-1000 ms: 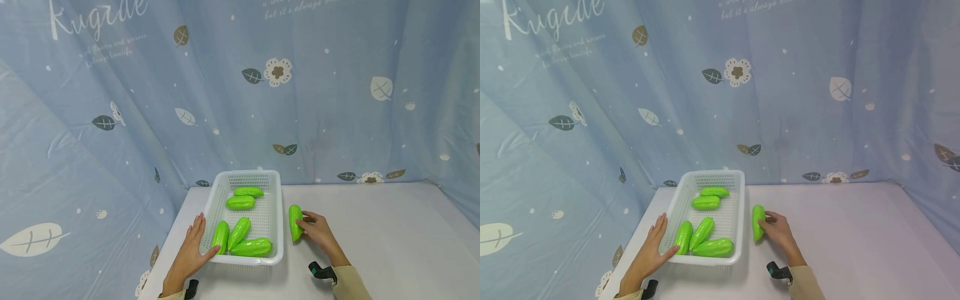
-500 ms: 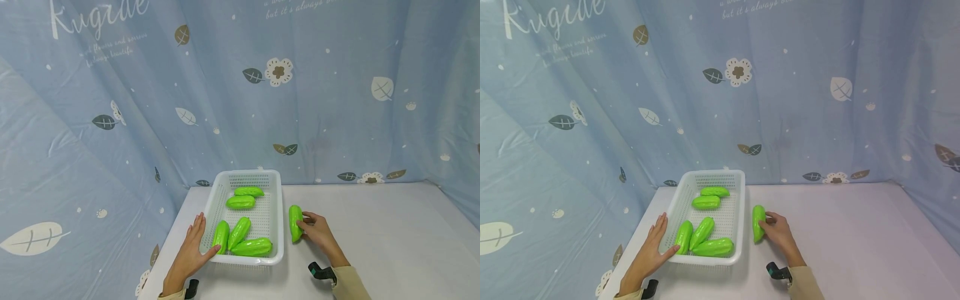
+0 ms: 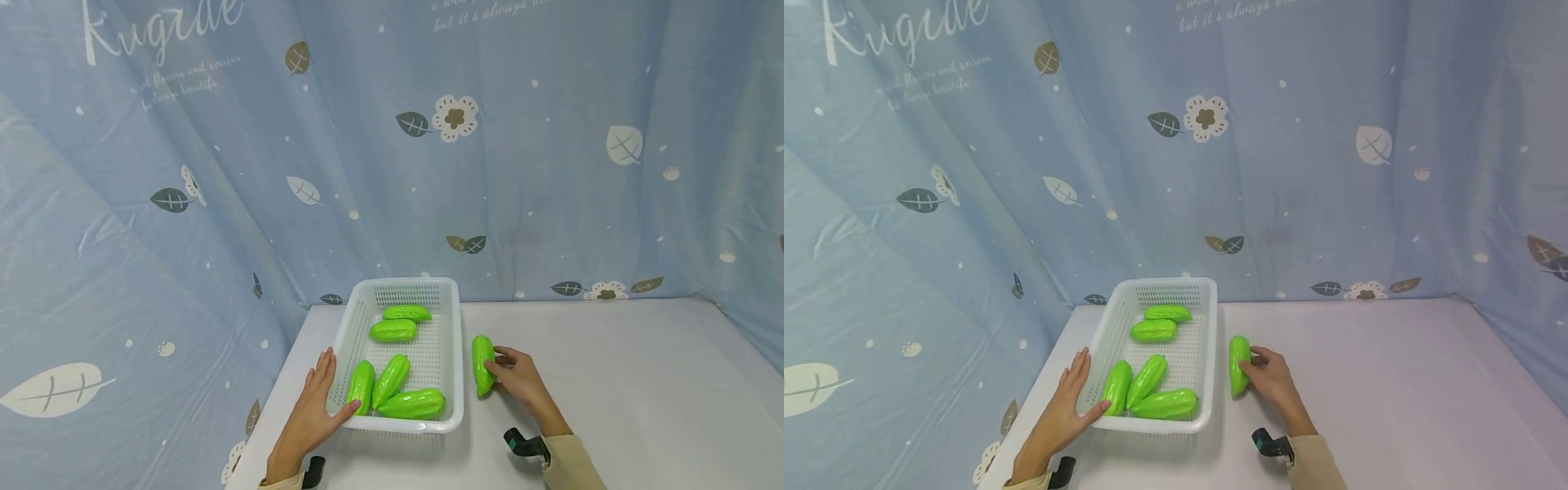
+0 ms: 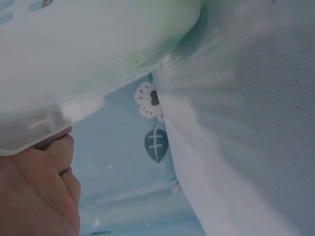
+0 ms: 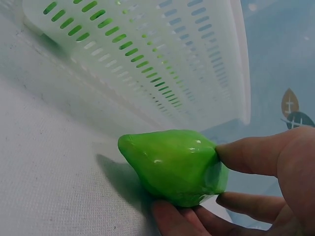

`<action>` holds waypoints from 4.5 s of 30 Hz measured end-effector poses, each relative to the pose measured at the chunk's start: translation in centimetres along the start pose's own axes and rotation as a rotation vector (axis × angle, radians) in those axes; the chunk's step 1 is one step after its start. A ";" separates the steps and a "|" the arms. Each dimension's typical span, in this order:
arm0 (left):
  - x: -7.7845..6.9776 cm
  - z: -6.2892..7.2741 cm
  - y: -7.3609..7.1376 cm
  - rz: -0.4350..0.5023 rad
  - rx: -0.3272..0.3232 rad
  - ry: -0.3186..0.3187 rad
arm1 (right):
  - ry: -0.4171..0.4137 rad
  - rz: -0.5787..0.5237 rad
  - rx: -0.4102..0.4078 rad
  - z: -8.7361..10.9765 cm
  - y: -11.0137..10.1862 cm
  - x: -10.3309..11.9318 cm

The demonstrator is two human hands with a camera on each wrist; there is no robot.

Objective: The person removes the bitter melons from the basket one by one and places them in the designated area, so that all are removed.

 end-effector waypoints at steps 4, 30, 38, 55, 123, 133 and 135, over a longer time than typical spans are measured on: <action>0.1 0.1 -0.1 -0.005 -0.004 0.002 | -0.002 -0.001 0.007 0.0 0.1 0.0; 0.4 -0.1 -0.7 0.022 0.024 0.005 | -0.061 0.153 -0.072 0.8 -4.2 2.6; 0.2 -0.1 -0.5 0.013 0.053 -0.006 | -0.117 0.117 -0.077 1.9 -4.9 4.6; -0.3 -0.4 -0.7 -0.061 0.081 -0.001 | -0.268 0.101 -0.023 4.0 -3.1 10.1; -0.5 0.0 -0.6 -0.040 0.053 -0.021 | -0.156 0.306 0.214 -1.9 12.6 10.9; -0.4 0.1 -0.7 -0.031 0.062 -0.021 | -0.102 0.370 0.247 -2.4 13.4 9.7; -0.3 0.1 -0.7 -0.030 0.055 -0.019 | -0.099 0.368 0.252 -2.5 13.5 9.6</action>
Point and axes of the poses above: each hand's wrist, its own z-axis away from the middle knuckle, its own y-axis out of the palm, x = y × z, the point moved 2 cm from there along -z, towards the middle knuckle, and after that the axes turned 7 degrees about -z, right-handed, at the moved point
